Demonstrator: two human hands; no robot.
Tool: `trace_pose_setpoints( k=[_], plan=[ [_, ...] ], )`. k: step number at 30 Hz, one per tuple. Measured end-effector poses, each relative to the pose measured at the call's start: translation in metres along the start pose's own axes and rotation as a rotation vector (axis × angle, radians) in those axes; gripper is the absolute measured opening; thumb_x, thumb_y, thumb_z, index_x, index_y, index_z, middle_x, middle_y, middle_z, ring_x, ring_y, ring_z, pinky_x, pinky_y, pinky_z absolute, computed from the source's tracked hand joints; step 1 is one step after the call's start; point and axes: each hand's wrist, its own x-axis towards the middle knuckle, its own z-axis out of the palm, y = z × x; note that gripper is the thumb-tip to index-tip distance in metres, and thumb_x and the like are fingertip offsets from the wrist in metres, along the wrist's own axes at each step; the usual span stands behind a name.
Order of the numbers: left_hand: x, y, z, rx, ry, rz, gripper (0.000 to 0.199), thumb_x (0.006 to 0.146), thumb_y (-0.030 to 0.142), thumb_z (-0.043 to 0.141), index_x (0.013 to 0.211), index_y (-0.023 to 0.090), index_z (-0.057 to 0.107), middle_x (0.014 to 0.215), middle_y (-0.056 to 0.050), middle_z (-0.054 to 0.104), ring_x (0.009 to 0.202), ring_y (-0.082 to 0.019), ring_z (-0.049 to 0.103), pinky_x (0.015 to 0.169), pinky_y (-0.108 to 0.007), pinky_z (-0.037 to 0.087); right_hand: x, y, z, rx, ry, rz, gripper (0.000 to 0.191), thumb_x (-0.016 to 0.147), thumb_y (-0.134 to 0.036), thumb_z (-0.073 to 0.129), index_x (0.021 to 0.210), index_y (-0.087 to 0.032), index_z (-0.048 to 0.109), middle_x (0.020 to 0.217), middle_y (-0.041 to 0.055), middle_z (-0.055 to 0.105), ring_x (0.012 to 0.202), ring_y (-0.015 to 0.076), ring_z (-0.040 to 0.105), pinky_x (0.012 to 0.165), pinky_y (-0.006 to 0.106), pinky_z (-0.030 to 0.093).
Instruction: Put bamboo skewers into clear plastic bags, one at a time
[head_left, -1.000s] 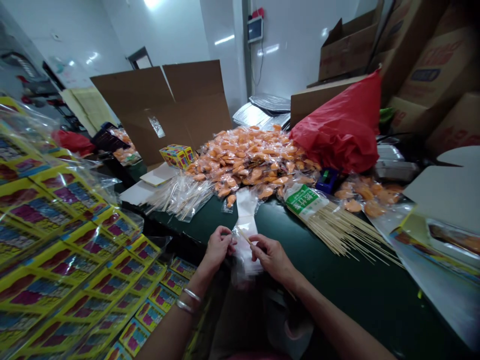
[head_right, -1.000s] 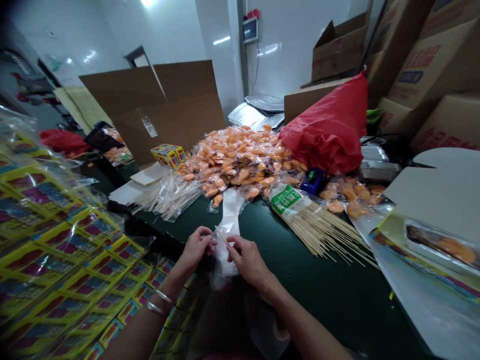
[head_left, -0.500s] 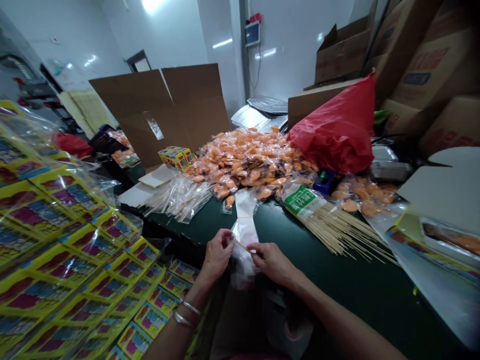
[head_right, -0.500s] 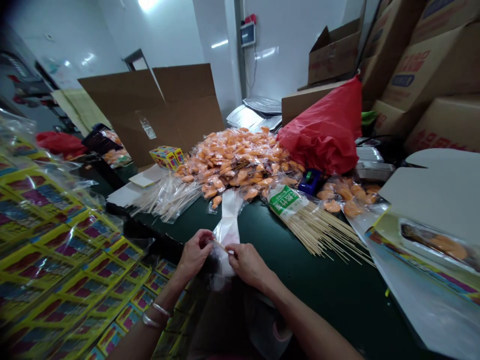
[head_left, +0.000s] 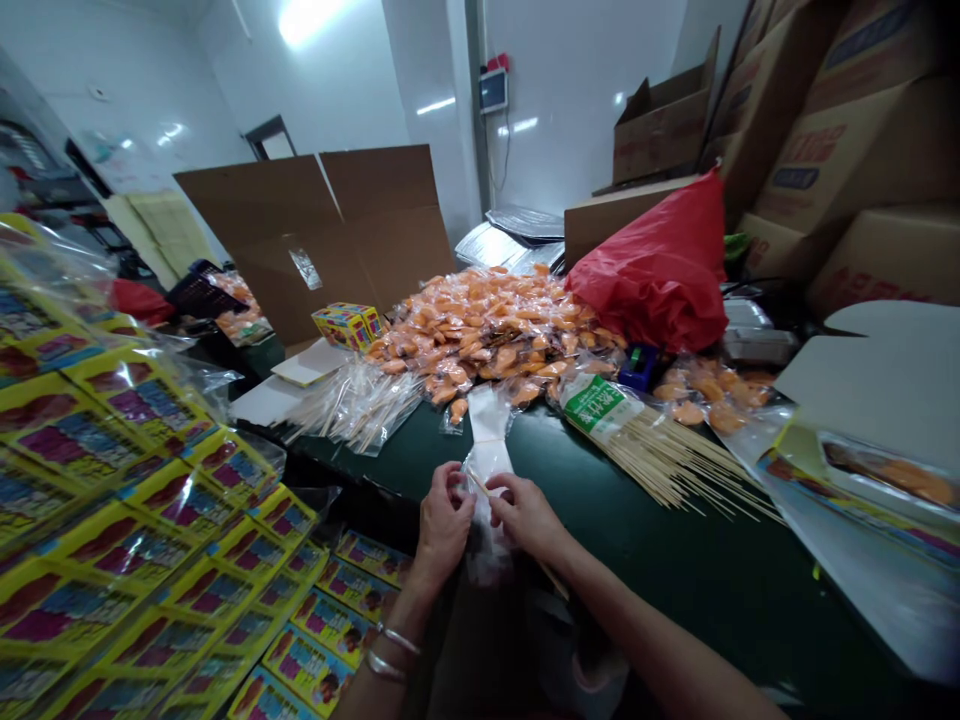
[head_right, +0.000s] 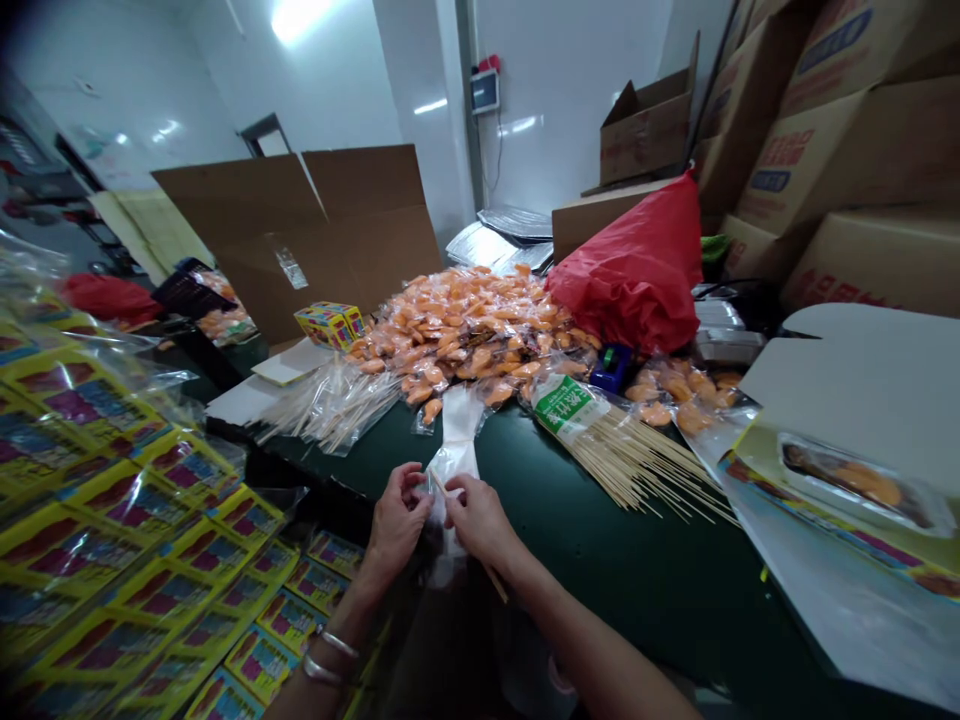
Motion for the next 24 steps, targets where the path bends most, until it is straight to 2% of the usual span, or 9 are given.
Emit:
trace_pose_setpoints(
  k=[2, 5, 7, 10, 13, 15, 17, 21, 24],
  plan=[
    [0.000, 0.001, 0.002, -0.046, 0.020, -0.044, 0.039, 0.065, 0.018, 0.061, 0.103, 0.018, 0.051, 0.078, 0.001, 0.060, 0.061, -0.012, 0.057, 0.061, -0.023, 0.045, 0.005, 0.002, 0.009, 0.133, 0.040, 0.066, 0.028, 0.069, -0.023, 0.046, 0.095, -0.016, 0.052, 0.054, -0.0053, 0.056, 0.034, 0.0079, 0.040, 0.038, 0.020, 0.030],
    [-0.007, 0.009, 0.004, 0.009, -0.011, -0.028, 0.021, 0.067, 0.020, 0.061, 0.086, 0.018, 0.054, 0.065, 0.004, 0.057, 0.059, -0.012, 0.055, 0.058, -0.022, 0.042, 0.010, 0.005, 0.022, 0.307, 0.127, 0.127, 0.028, 0.067, -0.026, 0.045, 0.094, -0.019, 0.043, 0.054, -0.0086, 0.052, 0.032, 0.0064, 0.035, 0.034, 0.019, 0.027],
    [-0.017, 0.016, 0.005, 0.064, -0.063, 0.034, 0.010, 0.071, 0.022, 0.057, 0.080, 0.018, 0.056, 0.067, 0.002, 0.059, 0.061, -0.013, 0.056, 0.060, -0.022, 0.042, 0.009, 0.005, 0.027, 0.398, 0.175, 0.148, 0.026, 0.066, -0.029, 0.048, 0.090, -0.021, 0.041, 0.050, -0.0108, 0.046, 0.032, 0.0060, 0.033, 0.034, 0.018, 0.026],
    [-0.027, 0.021, 0.005, 0.046, -0.131, 0.062, 0.008, 0.077, 0.025, 0.053, 0.079, 0.018, 0.057, 0.070, 0.001, 0.062, 0.065, -0.014, 0.058, 0.063, -0.023, 0.043, -0.002, 0.000, 0.026, 0.496, 0.191, 0.164, 0.025, 0.066, -0.031, 0.055, 0.084, -0.020, 0.043, 0.049, -0.0101, 0.044, 0.037, 0.0062, 0.038, 0.036, 0.017, 0.029],
    [-0.025, 0.017, 0.005, -0.001, -0.112, 0.012, 0.009, 0.078, 0.027, 0.054, 0.079, 0.018, 0.056, 0.070, 0.001, 0.061, 0.066, -0.015, 0.058, 0.062, -0.024, 0.044, -0.026, -0.006, 0.019, 0.698, 0.100, 0.176, 0.032, 0.069, -0.033, 0.066, 0.094, -0.018, 0.051, 0.084, 0.0022, 0.062, 0.066, 0.0110, 0.059, 0.052, 0.020, 0.044],
    [-0.019, 0.015, 0.006, -0.003, -0.092, -0.001, 0.009, 0.078, 0.027, 0.055, 0.078, 0.018, 0.055, 0.069, 0.002, 0.060, 0.066, -0.015, 0.058, 0.062, -0.023, 0.044, -0.045, -0.010, 0.011, 0.855, 0.010, 0.179, 0.046, 0.072, -0.030, 0.070, 0.112, -0.022, 0.050, 0.113, 0.0080, 0.059, 0.094, 0.0166, 0.060, 0.068, 0.025, 0.050],
    [-0.014, 0.017, 0.009, -0.001, -0.088, 0.004, 0.009, 0.079, 0.027, 0.054, 0.078, 0.018, 0.055, 0.069, 0.002, 0.059, 0.065, -0.014, 0.057, 0.062, -0.023, 0.044, -0.061, -0.013, 0.001, 0.936, -0.018, 0.163, 0.059, 0.071, -0.027, 0.073, 0.123, -0.024, 0.045, 0.126, 0.0106, 0.053, 0.109, 0.0219, 0.056, 0.078, 0.030, 0.050],
    [-0.013, 0.026, 0.019, 0.006, -0.051, 0.040, 0.009, 0.080, 0.026, 0.053, 0.077, 0.018, 0.055, 0.067, 0.003, 0.057, 0.062, -0.013, 0.055, 0.060, -0.022, 0.043, -0.074, -0.022, -0.020, 0.873, 0.078, 0.152, 0.067, 0.068, -0.031, 0.076, 0.126, -0.025, 0.043, 0.132, 0.0126, 0.047, 0.114, 0.0270, 0.053, 0.082, 0.036, 0.050],
    [-0.020, 0.033, 0.028, 0.017, -0.060, 0.101, 0.008, 0.080, 0.024, 0.053, 0.076, 0.018, 0.056, 0.068, 0.002, 0.058, 0.062, -0.013, 0.054, 0.060, -0.022, 0.042, -0.069, -0.025, -0.026, 0.556, 0.225, 0.106, 0.054, 0.071, -0.041, 0.072, 0.118, -0.023, 0.050, 0.126, 0.0116, 0.051, 0.093, 0.0224, 0.061, 0.070, 0.033, 0.051]
  ],
)
